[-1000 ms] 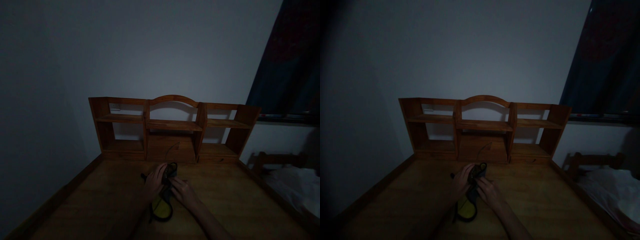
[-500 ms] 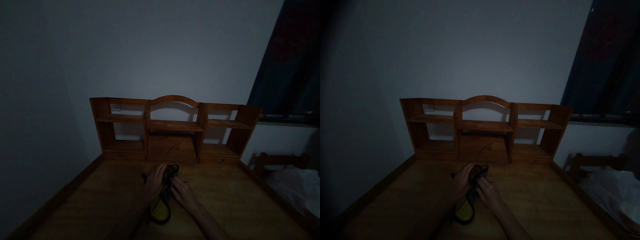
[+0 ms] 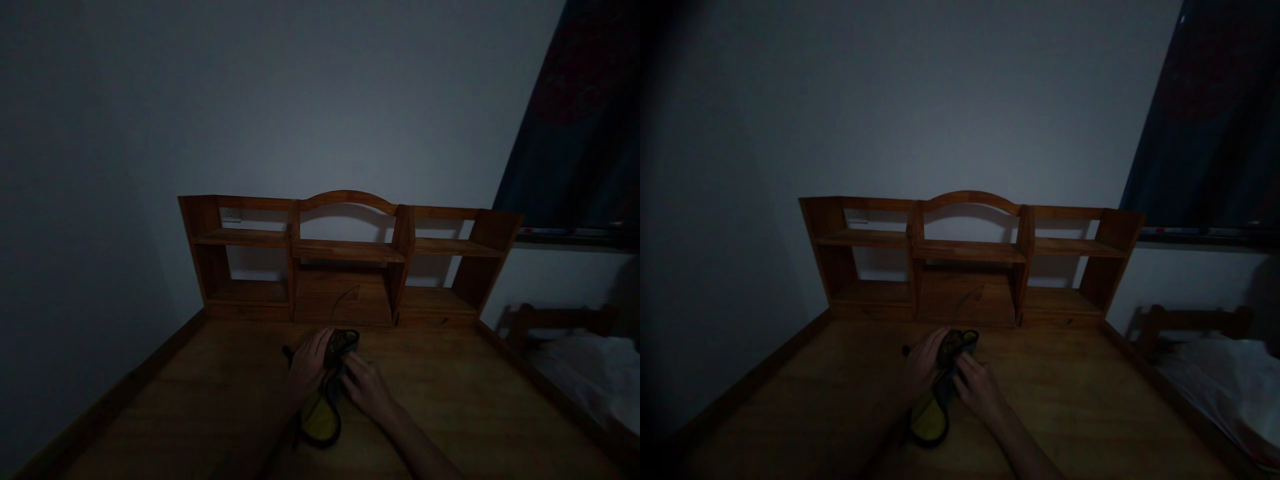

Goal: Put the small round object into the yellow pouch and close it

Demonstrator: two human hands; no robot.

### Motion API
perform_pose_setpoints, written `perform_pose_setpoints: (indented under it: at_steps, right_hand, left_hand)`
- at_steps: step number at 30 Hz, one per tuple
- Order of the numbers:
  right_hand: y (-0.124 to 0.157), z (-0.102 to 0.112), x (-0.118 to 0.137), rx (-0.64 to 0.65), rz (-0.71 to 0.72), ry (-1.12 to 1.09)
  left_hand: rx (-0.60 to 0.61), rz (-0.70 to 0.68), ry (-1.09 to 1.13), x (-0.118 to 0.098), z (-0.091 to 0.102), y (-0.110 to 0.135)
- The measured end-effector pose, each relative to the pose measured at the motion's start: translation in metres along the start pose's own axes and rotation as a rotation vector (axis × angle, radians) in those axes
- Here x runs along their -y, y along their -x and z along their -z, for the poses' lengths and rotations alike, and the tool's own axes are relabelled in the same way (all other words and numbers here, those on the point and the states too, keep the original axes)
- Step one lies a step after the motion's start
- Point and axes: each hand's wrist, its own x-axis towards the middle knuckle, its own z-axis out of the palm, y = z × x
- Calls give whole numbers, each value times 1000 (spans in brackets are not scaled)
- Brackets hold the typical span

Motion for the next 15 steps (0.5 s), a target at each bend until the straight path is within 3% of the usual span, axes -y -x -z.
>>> perform_pose_setpoints:
  at_steps: [15]
  right_hand:
    - [-2, 0, -1, 1, -31, -157]
  left_hand:
    - [-36, -20, -24, -5, 7, -3]
